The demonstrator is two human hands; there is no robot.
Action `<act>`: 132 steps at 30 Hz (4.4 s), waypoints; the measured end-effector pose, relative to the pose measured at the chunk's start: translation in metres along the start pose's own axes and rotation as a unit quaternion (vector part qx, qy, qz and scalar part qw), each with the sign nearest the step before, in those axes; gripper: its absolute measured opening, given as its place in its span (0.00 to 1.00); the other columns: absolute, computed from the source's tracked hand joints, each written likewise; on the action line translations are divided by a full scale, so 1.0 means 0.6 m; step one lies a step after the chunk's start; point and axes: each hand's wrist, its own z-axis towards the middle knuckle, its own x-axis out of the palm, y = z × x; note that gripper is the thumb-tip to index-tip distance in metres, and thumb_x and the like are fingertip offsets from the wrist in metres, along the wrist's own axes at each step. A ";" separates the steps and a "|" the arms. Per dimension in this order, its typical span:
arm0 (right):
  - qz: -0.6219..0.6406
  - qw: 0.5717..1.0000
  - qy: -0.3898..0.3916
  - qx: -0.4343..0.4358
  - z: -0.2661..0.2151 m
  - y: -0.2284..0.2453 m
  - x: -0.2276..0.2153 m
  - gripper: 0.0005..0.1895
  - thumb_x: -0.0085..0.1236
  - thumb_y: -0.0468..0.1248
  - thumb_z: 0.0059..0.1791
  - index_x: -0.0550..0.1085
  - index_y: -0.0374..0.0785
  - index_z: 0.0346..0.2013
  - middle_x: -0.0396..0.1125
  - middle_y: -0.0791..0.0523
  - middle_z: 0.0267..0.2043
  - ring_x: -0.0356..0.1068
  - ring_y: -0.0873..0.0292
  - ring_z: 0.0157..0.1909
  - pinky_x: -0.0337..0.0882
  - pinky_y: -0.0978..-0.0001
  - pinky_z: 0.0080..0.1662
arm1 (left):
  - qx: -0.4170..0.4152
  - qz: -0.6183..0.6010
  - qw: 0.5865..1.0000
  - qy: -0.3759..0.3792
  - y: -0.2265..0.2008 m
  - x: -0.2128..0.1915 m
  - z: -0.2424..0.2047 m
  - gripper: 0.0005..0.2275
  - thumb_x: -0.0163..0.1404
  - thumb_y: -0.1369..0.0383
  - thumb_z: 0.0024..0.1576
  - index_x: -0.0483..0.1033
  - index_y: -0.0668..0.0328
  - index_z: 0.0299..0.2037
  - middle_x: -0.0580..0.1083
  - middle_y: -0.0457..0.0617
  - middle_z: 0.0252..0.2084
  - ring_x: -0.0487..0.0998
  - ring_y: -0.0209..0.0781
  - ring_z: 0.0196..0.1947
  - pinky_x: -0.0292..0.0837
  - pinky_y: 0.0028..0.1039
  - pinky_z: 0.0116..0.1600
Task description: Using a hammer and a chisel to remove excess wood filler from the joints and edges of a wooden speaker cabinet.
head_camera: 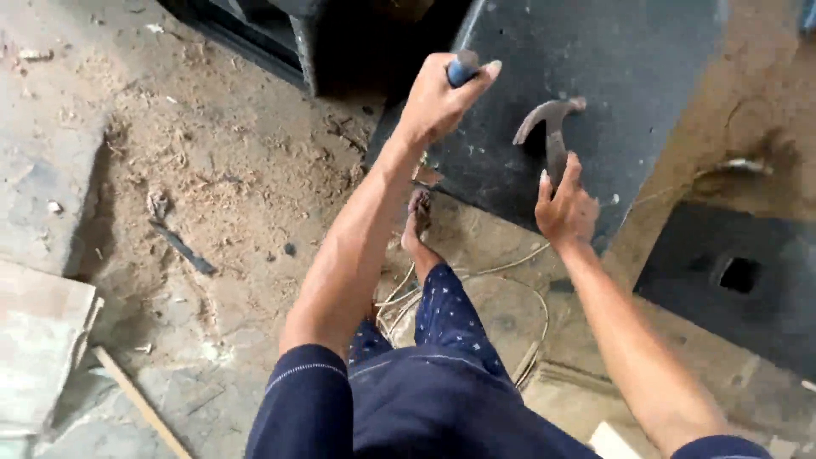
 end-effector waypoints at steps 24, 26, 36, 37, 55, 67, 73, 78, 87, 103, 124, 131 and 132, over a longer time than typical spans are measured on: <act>0.323 0.934 0.130 -0.084 0.068 0.099 -0.441 0.34 0.43 0.43 0.60 0.47 0.34 0.77 0.57 0.45 0.64 0.62 0.52 0.42 0.66 0.57 0.44 | 0.064 0.142 0.988 -0.016 0.032 0.037 -0.027 0.15 0.48 0.65 0.65 0.61 0.51 0.24 0.66 0.40 0.19 0.61 0.29 0.15 0.61 0.23 0.17; 0.317 0.936 0.121 -0.095 0.076 0.104 -0.459 0.32 0.45 0.41 0.61 0.49 0.33 0.77 0.60 0.45 0.62 0.64 0.49 0.45 0.66 0.55 0.47 | 0.062 0.141 0.988 -0.028 0.023 0.041 -0.023 0.16 0.48 0.67 0.64 0.59 0.51 0.23 0.64 0.39 0.18 0.59 0.29 0.16 0.57 0.24 0.19; 0.301 0.928 0.077 -0.207 0.066 0.141 -0.357 0.29 0.34 0.42 0.68 0.34 0.51 0.79 0.57 0.35 0.78 0.53 0.68 0.09 0.56 0.77 0.07 | 0.083 0.215 0.972 -0.051 0.049 0.039 -0.011 0.19 0.49 0.54 0.63 0.62 0.51 0.23 0.64 0.39 0.18 0.58 0.30 0.16 0.55 0.24 0.22; 0.298 0.928 0.076 -0.210 0.082 0.146 -0.376 0.29 0.34 0.42 0.68 0.34 0.51 0.79 0.57 0.35 0.78 0.53 0.68 0.09 0.56 0.77 0.07 | 0.085 0.214 0.972 -0.054 0.056 0.035 -0.015 0.19 0.49 0.54 0.63 0.62 0.51 0.23 0.64 0.39 0.18 0.58 0.30 0.16 0.55 0.24 0.22; 0.202 0.905 0.374 0.005 0.158 0.157 -0.408 0.39 0.44 0.45 0.59 0.38 0.64 0.80 0.49 0.57 0.09 0.42 0.63 0.08 0.56 0.69 0.10 | 0.025 0.184 0.983 0.003 0.064 0.036 0.011 0.09 0.45 0.74 0.51 0.56 0.53 0.23 0.59 0.41 0.20 0.53 0.32 0.19 0.50 0.29 0.23; 0.306 0.868 0.390 0.010 0.223 0.137 -0.370 0.35 0.40 0.43 0.60 0.44 0.57 0.81 0.63 0.52 0.36 0.54 0.61 0.15 0.64 0.68 0.17 | -0.108 0.184 0.977 -0.026 0.058 0.040 0.027 0.15 0.51 0.59 0.61 0.65 0.52 0.23 0.69 0.41 0.18 0.64 0.30 0.15 0.62 0.26 0.20; 0.169 0.885 0.434 0.019 0.250 0.147 -0.391 0.35 0.42 0.50 0.59 0.46 0.69 0.80 0.59 0.55 0.21 0.50 0.60 0.16 0.53 0.65 0.20 | -0.086 0.136 0.987 -0.023 0.089 0.048 0.025 0.10 0.51 0.64 0.59 0.67 0.54 0.25 0.72 0.43 0.19 0.67 0.32 0.15 0.67 0.25 0.20; 0.240 0.869 0.433 0.003 0.242 0.150 -0.360 0.36 0.39 0.45 0.60 0.40 0.58 0.82 0.61 0.53 0.28 0.54 0.60 0.17 0.63 0.65 0.19 | -0.109 0.155 0.982 -0.025 0.111 0.044 0.034 0.10 0.49 0.69 0.59 0.66 0.53 0.25 0.70 0.43 0.19 0.63 0.29 0.13 0.65 0.23 0.17; 0.283 0.845 0.453 0.038 0.250 0.144 -0.371 0.37 0.43 0.46 0.59 0.43 0.61 0.81 0.59 0.53 0.19 0.56 0.57 0.15 0.61 0.63 0.19 | -0.132 0.183 0.973 -0.040 0.112 0.044 0.033 0.11 0.50 0.66 0.58 0.66 0.54 0.23 0.71 0.43 0.18 0.63 0.30 0.13 0.62 0.25 0.18; 0.320 0.826 0.463 0.028 0.288 0.140 -0.341 0.37 0.45 0.42 0.60 0.43 0.56 0.81 0.62 0.52 0.26 0.58 0.59 0.20 0.64 0.64 0.22 | -0.224 0.206 0.950 -0.065 0.088 0.049 0.050 0.12 0.48 0.65 0.56 0.64 0.52 0.21 0.67 0.40 0.17 0.60 0.30 0.16 0.59 0.28 0.22; 0.256 0.947 0.179 0.072 0.008 0.048 -0.120 0.33 0.48 0.45 0.59 0.52 0.58 0.79 0.71 0.32 0.49 0.74 0.28 0.41 0.73 0.36 0.40 | -0.313 0.574 0.748 0.113 0.008 -0.145 -0.226 0.14 0.57 0.59 0.53 0.82 0.30 0.49 0.79 0.45 0.42 0.83 0.51 0.42 0.81 0.43 0.46; 0.089 0.991 0.071 0.068 -0.025 0.083 -0.032 0.31 0.38 0.48 0.63 0.49 0.52 0.80 0.71 0.40 0.40 0.76 0.35 0.33 0.74 0.42 0.35 | -0.283 0.468 0.828 0.127 -0.045 -0.021 -0.208 0.34 0.53 0.76 0.59 0.53 0.52 0.76 0.77 0.67 0.48 0.83 0.57 0.36 0.81 0.40 0.37; 0.078 0.993 0.057 0.061 -0.023 0.079 -0.031 0.30 0.38 0.47 0.63 0.49 0.48 0.80 0.71 0.39 0.41 0.76 0.34 0.33 0.74 0.42 0.35 | -0.272 0.461 0.836 0.120 -0.051 -0.004 -0.195 0.33 0.50 0.77 0.61 0.49 0.57 0.77 0.78 0.67 0.47 0.83 0.53 0.32 0.79 0.34 0.33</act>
